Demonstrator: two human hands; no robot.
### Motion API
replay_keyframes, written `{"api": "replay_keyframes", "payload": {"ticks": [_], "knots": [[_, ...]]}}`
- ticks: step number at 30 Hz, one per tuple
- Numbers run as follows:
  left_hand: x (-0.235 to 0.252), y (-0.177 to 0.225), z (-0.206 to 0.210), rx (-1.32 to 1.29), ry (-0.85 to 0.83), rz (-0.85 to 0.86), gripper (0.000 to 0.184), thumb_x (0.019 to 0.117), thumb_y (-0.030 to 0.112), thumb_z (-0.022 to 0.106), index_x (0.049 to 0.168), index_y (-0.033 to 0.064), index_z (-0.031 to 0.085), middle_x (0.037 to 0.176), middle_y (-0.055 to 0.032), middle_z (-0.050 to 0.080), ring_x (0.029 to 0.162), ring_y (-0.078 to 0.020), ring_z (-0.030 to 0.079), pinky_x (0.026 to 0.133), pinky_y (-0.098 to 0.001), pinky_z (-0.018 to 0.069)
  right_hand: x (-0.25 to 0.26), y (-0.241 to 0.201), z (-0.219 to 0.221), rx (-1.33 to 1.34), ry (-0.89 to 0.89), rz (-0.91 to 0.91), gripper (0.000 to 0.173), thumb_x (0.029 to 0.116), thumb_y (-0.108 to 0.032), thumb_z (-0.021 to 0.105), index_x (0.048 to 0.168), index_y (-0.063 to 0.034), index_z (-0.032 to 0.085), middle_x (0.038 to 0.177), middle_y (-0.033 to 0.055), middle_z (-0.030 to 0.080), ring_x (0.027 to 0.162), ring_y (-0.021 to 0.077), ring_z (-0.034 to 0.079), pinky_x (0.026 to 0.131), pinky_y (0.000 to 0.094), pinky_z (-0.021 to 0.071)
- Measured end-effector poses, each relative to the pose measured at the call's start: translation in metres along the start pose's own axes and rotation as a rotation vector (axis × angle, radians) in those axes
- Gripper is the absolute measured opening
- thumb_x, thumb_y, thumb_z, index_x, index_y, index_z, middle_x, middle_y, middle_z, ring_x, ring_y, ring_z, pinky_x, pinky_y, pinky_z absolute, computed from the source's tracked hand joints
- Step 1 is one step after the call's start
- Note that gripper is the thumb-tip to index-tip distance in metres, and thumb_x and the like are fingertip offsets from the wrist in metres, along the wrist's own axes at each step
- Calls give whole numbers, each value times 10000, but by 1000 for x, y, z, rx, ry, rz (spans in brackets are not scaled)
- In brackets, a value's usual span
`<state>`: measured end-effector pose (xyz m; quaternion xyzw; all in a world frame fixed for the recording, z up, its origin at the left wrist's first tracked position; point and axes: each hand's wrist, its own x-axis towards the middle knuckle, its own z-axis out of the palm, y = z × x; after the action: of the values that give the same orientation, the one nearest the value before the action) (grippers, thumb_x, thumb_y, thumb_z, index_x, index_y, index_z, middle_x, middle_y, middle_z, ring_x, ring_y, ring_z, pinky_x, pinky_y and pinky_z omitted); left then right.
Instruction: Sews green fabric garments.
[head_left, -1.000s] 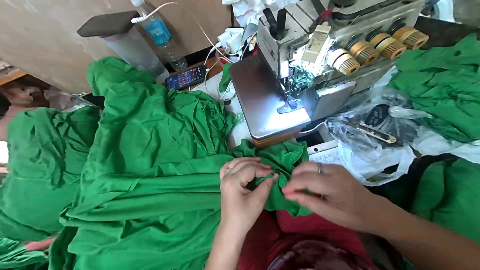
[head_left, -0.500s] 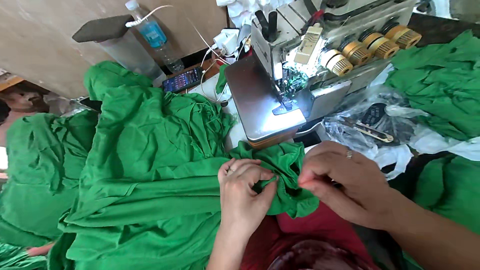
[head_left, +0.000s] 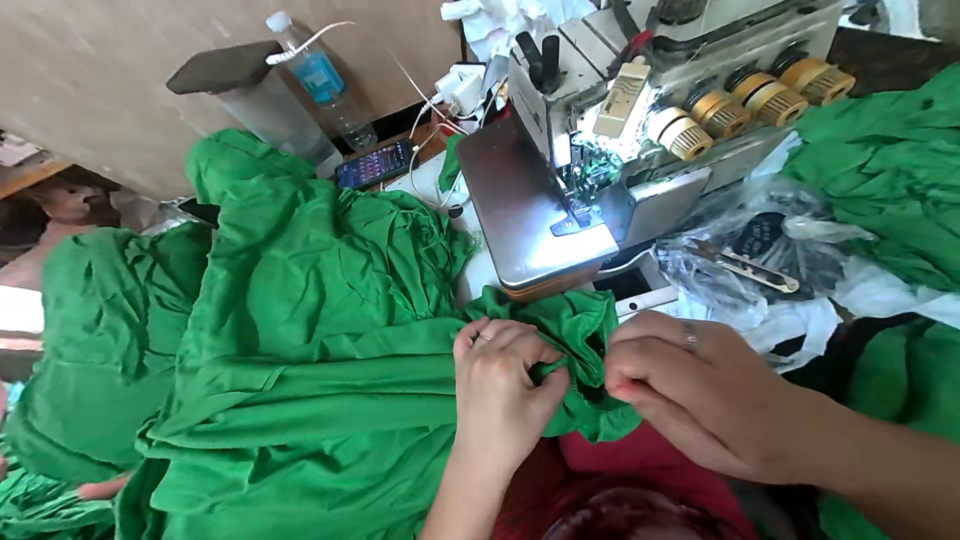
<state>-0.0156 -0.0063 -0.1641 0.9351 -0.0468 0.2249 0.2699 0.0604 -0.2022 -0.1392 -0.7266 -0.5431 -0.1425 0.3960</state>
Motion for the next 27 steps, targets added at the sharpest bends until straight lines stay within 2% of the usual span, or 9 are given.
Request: {"api": "replay_keyframes", "payload": {"ticks": [3,5,10,12,14,18,21,24,27], "knots": [[0,9,-7,-144,82,-11,82,858,240,722,808,181,748,891,64,762,905,-48,691,896,-325,486,-4,2,0,55,47,54,286,1091,-377,454,1048,-125,581,990,48,632,891,89,623,728,199,509],[0,22,-19,-311,114,32,71,875,214,766,849,155,738,931,51,755,920,-23,681,849,-245,521,-13,6,12,49,19,139,387,1019,-515,549,1096,-137,581,1124,66,676,1055,158,637,869,332,499],[29,-4,-51,-750,-201,141,344,1011,498,579,1153,215,715,1298,85,667,1226,-48,605,1021,-254,517,-29,9,29,96,111,101,70,999,-175,497,1011,-157,563,958,10,679,982,106,642,957,273,466],[47,-25,-46,-816,-260,69,335,1041,433,542,1295,248,660,1369,81,636,1254,-92,606,1060,-324,512,-26,7,28,103,136,54,70,1020,-177,487,1013,-168,556,961,1,677,975,101,639,960,267,459],[58,-29,-31,-870,-470,70,452,997,244,586,1420,90,549,1421,-17,612,1302,-126,579,1098,-344,475,-21,8,25,83,152,22,70,1015,-169,499,1011,-171,569,994,3,689,1000,116,637,955,279,453],[47,-18,1,-1041,-783,22,405,969,142,527,1344,-9,559,1195,38,673,1106,18,608,981,-228,503,-15,10,14,62,185,59,56,1004,-199,548,966,-180,585,1159,3,652,1134,110,585,996,255,451],[31,-28,12,-1090,-526,31,274,1056,304,514,1063,106,704,1069,79,696,1052,16,616,944,-216,500,-21,7,3,156,191,95,71,980,-207,581,925,-163,588,1204,-4,677,1179,75,597,1009,226,469],[29,-26,-3,-1113,-85,-73,263,1033,502,506,1083,313,682,956,133,689,845,11,645,735,-183,541,-18,-4,-2,417,175,115,175,987,-253,654,928,-108,577,1010,21,712,1000,25,668,865,160,541],[53,-18,-55,-873,180,-49,233,1029,486,517,1112,347,685,929,156,687,747,36,614,638,-140,501,3,-20,4,597,85,27,238,1058,-278,567,1014,-48,606,809,51,637,732,39,617,657,139,501]]}}
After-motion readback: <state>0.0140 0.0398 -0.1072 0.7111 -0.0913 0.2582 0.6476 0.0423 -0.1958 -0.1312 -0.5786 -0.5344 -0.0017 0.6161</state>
